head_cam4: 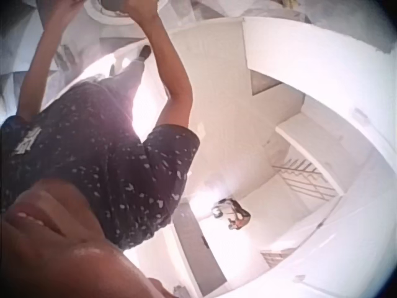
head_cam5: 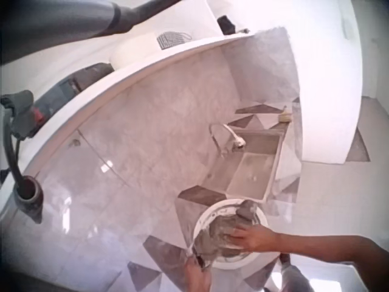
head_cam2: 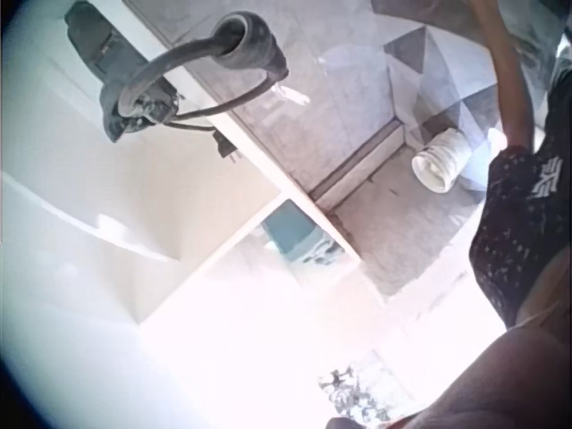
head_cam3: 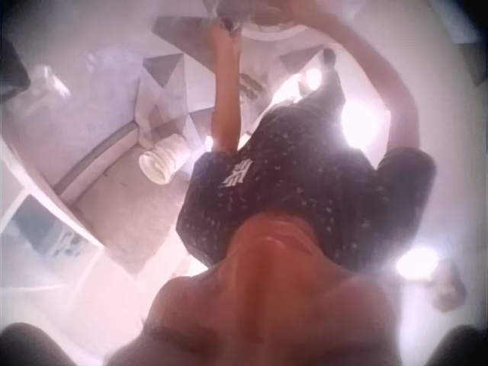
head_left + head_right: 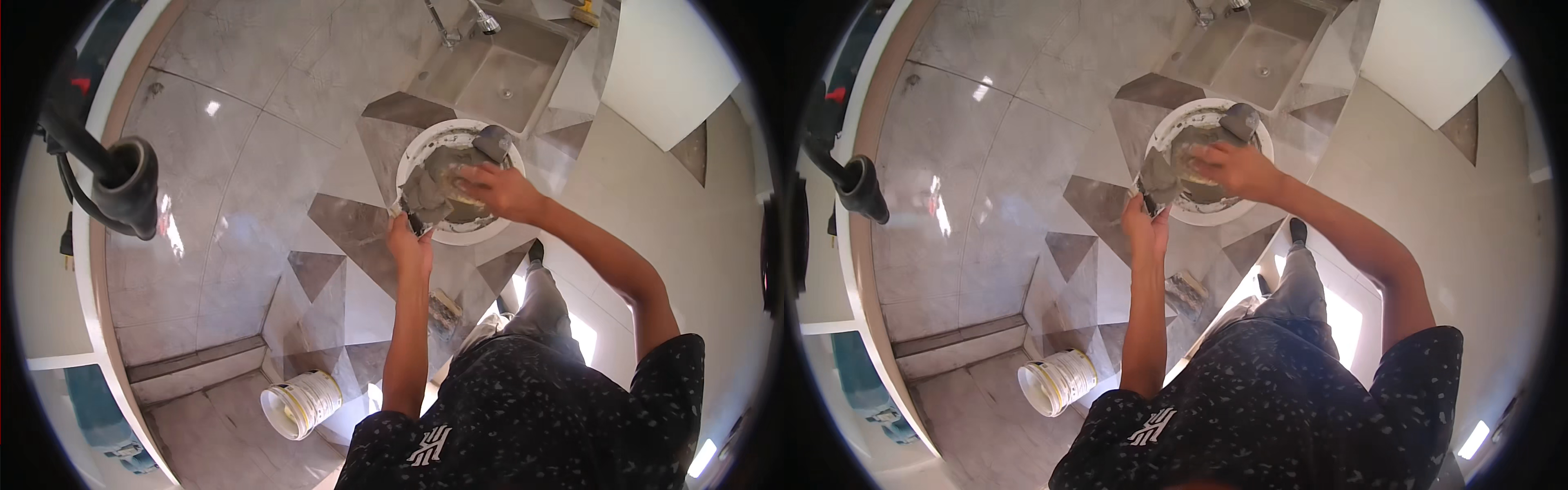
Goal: The person grouts tile seams along the wall and counter edges, collecting compound from a plate using a trowel and smoothing it into the joints with a sponge and by hand.
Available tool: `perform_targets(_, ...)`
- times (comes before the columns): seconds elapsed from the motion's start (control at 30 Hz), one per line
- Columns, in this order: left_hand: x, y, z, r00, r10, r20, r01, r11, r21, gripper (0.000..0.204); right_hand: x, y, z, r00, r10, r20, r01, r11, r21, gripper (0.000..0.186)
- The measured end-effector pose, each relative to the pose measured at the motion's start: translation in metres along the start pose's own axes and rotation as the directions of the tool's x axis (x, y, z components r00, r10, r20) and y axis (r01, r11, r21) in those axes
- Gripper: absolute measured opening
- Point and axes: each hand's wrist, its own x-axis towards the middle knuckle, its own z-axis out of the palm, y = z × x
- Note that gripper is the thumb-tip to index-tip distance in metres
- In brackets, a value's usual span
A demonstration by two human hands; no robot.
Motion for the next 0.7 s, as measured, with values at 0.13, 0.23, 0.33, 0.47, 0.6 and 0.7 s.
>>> perform_targets(0.13,-0.007,0.019,0.019,0.953,0.302,-0.021,-0.302,0.953,0.010,0.028,-0.010,0.019,0.003,0.833,0.486,-0.263,-0.396,0.857,0.330,0.026)
perform_targets(0.23,0.000,0.027,0.012,0.839,0.498,0.220,-0.528,0.842,0.109,0.028,0.001,-0.005,-0.012,0.657,0.679,0.327,-0.273,-0.189,0.943,0.016)
perform_targets(0.33,-0.005,0.019,0.022,0.742,0.623,0.250,-0.659,0.745,0.101,0.023,0.008,-0.028,0.001,0.595,0.659,0.460,-0.273,-0.373,0.887,0.015)
perform_targets(0.47,-0.017,0.011,0.016,0.591,0.692,0.415,-0.798,0.428,0.423,0.022,0.017,-0.021,0.016,0.597,0.552,0.582,-0.285,-0.532,0.797,0.016)
perform_targets(0.6,0.005,0.035,-0.009,0.353,0.527,0.773,-0.852,-0.160,0.498,0.025,0.033,-0.011,0.006,0.724,0.446,0.527,-0.281,-0.506,0.815,0.017)
perform_targets(0.7,0.023,0.037,-0.020,0.585,0.506,0.633,-0.790,0.182,0.585,0.024,0.046,-0.007,-0.017,0.785,0.453,0.424,-0.245,-0.401,0.883,0.019)
